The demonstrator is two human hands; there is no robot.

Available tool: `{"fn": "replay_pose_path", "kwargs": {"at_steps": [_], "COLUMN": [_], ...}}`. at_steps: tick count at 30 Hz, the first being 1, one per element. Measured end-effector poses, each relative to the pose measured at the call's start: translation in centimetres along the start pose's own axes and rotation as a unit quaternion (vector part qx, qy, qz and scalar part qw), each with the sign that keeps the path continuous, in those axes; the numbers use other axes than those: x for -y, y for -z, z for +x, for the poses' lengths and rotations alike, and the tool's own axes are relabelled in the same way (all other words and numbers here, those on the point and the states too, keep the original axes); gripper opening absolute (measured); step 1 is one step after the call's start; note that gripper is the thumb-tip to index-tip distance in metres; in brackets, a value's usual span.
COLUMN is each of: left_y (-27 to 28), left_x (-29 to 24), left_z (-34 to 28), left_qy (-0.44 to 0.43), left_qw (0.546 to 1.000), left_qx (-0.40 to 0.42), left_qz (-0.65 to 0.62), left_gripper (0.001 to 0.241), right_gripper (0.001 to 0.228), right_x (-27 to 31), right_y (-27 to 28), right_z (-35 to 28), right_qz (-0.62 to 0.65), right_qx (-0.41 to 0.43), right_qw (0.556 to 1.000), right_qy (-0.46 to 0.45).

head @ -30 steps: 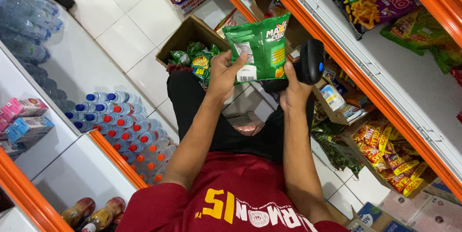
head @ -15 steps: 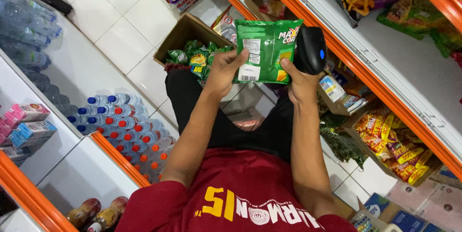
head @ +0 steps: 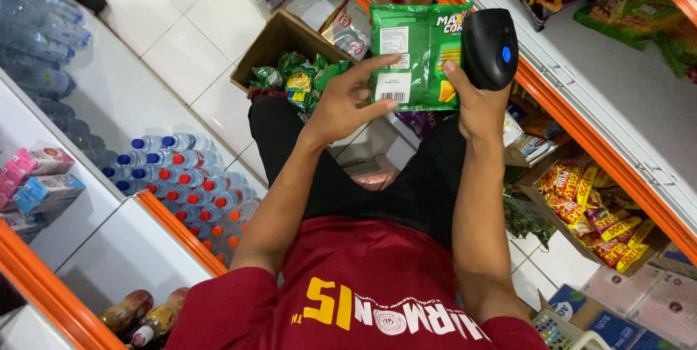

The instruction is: The person takes snack bags from a cardboard box, scans them with a handheld barcode scanner, and places them onto store shelves by hand.

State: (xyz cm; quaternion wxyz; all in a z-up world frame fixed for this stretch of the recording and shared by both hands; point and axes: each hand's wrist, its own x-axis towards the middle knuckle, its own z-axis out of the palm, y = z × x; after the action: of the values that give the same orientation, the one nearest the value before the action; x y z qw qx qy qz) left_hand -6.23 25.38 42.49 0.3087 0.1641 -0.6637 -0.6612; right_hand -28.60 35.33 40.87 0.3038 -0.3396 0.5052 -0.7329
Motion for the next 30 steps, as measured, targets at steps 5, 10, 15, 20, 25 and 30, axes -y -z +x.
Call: {"fn": "replay_pose_path", "kwargs": {"at_steps": [5, 10, 15, 20, 25, 30], "left_y": [0.3, 0.5, 0.6, 0.9, 1.2, 1.4], "left_x": [0.3, -0.4, -0.9, -0.5, 0.5, 1.0], "left_z": [0.4, 0.9, 1.4, 1.8, 1.9, 2.1], "left_qy": [0.007, -0.007, -0.001, 0.021, 0.007, -0.033], "left_qw": [0.999, 0.994, 0.994, 0.994, 0.993, 0.991], "left_qx": [-0.05, -0.105, -0.109, -0.11, -0.113, -0.101], "left_qz": [-0.015, -0.041, -0.031, -0.006, 0.022, 0.083], "left_gripper": [0.066, 0.07, 0.077, 0.079, 0.08, 0.08], "right_gripper": [0.036, 0.03, 0.029, 0.027, 0.025, 0.024], "right_x": [0.5, 2.5, 3.5, 3.8, 4.5, 4.5], "right_y": [-0.2, -1.7, -4.1, -5.3, -5.9, -6.3], "right_z": [-0.2, -2.7, -5.4, -6.0, -6.0, -6.1], "right_qz": [-0.219, -0.302, -0.261, -0.25, -0.308, -0.314], "right_qx": [-0.068, -0.028, 0.071, 0.125, 0.154, 0.177], "right_qw": [0.973, 0.945, 0.962, 0.958, 0.938, 0.931], "right_qy": [0.037, 0.122, -0.034, -0.069, -0.045, -0.048]}}
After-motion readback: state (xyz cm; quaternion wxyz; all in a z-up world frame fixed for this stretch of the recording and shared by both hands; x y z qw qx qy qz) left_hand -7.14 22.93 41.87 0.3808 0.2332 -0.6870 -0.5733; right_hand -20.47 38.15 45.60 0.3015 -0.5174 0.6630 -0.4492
